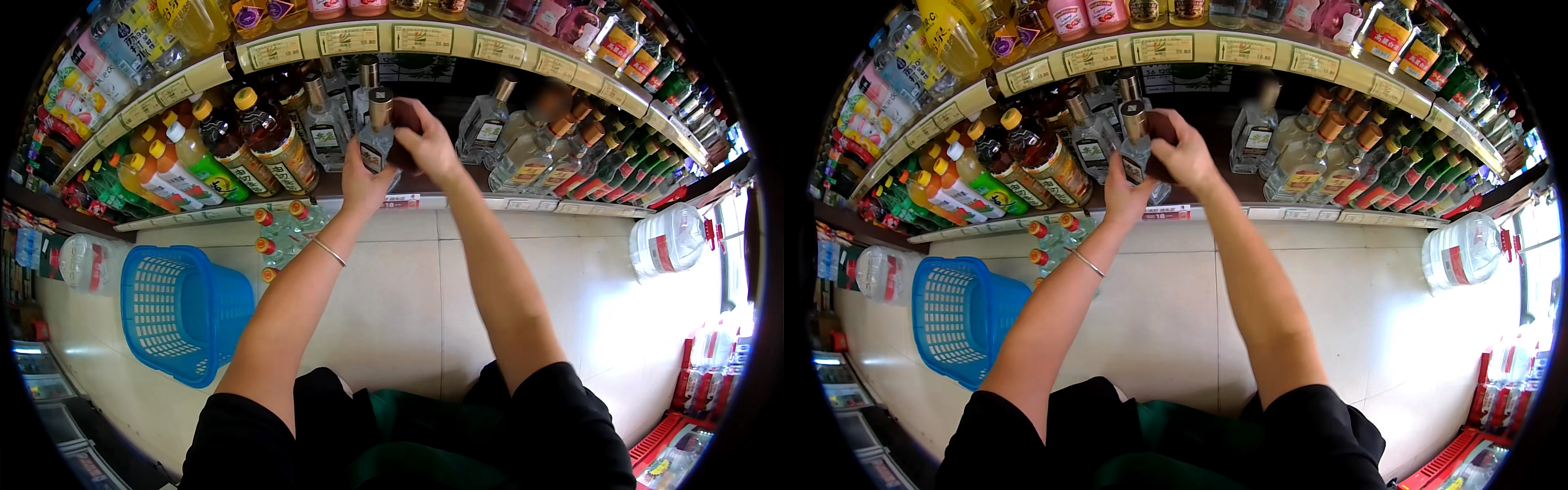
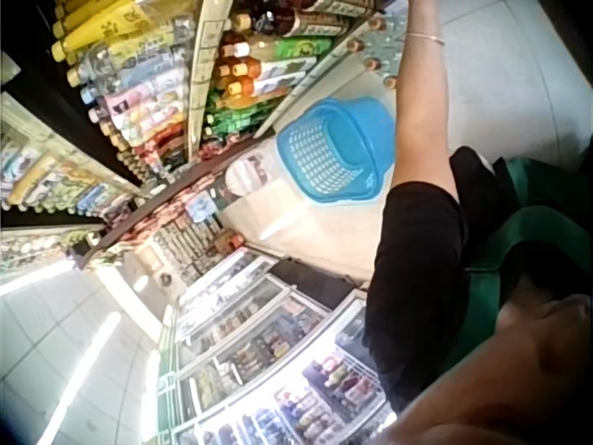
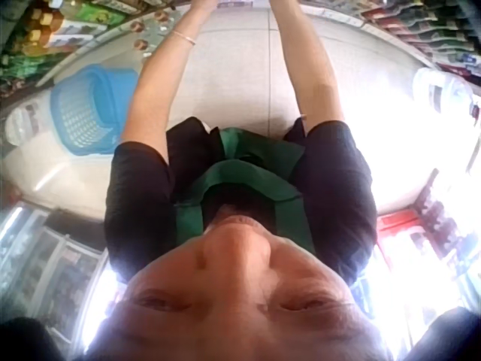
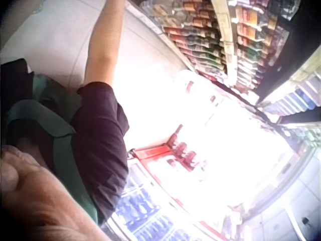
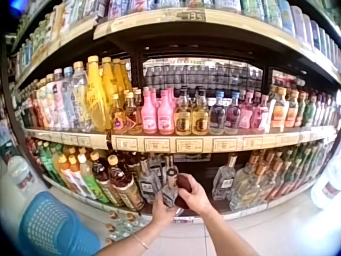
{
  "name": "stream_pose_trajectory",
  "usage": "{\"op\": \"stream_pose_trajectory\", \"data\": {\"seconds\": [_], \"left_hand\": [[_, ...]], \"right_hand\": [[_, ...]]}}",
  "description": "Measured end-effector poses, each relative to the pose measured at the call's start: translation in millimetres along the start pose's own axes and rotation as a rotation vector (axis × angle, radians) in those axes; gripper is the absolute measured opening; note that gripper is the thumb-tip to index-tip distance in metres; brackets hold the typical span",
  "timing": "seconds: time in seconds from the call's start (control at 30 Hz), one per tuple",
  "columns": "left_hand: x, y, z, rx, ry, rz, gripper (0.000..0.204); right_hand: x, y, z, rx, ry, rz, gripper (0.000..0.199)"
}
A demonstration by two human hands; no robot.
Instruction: The person wipes the labels of various bottles on a store shelf using a dark cloth. They handle each bottle individually, wiping the front and sides before placing it back on the shelf. The task involves cleaning glass bottles containing liquids, likely alcoholic beverages, in a retail setting.
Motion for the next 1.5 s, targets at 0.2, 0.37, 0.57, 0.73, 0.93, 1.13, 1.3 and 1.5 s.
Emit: {"op": "stream_pose_trajectory", "data": {"seconds": [0.2, 0.37, 0.57, 0.73, 0.93, 1.13, 1.3, 1.5], "left_hand": [[0, 3, 41, 0.180, -0.265, -0.059, 0.066], [4, -4, -12, 0.098, 0.156, -0.083, 0.074], [8, -15, -4, -0.005, 0.187, -0.045, 0.077], [-4, -11, 3, 0.064, -0.376, 0.006, 0.062], [3, -47, 9, 0.003, 0.148, 0.010, 0.064], [4, -51, 28, 0.136, 0.115, 0.057, 0.064], [5, -41, 42, 0.214, 0.056, 0.039, 0.063], [6, -28, 45, 0.222, 0.112, 0.060, 0.062]], "right_hand": [[-56, -83, 12, 0.422, -0.454, -0.189, 0.051], [-21, -73, 0, 0.023, 0.059, -0.434, 0.040], [-19, -6, 61, 0.288, 0.106, -0.351, 0.044], [-66, -32, 44, 0.432, -0.360, -0.350, 0.057], [-47, -106, -34, 0.177, -0.381, -0.363, 0.053], [-42, -87, -48, -0.206, -0.434, -0.232, 0.065], [-50, -77, -55, -0.223, -0.468, -0.213, 0.069], [-59, -72, -62, -0.245, -0.499, -0.256, 0.070]]}}
Point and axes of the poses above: each hand's wrist, its own y-axis towards the middle knuckle, its own x-axis out of the back of the hand, z = x × y, the point moved 4 cm from there along y, towards the middle knuckle, and after that the axes turned 1 degree about z, right-handed, at the moved point
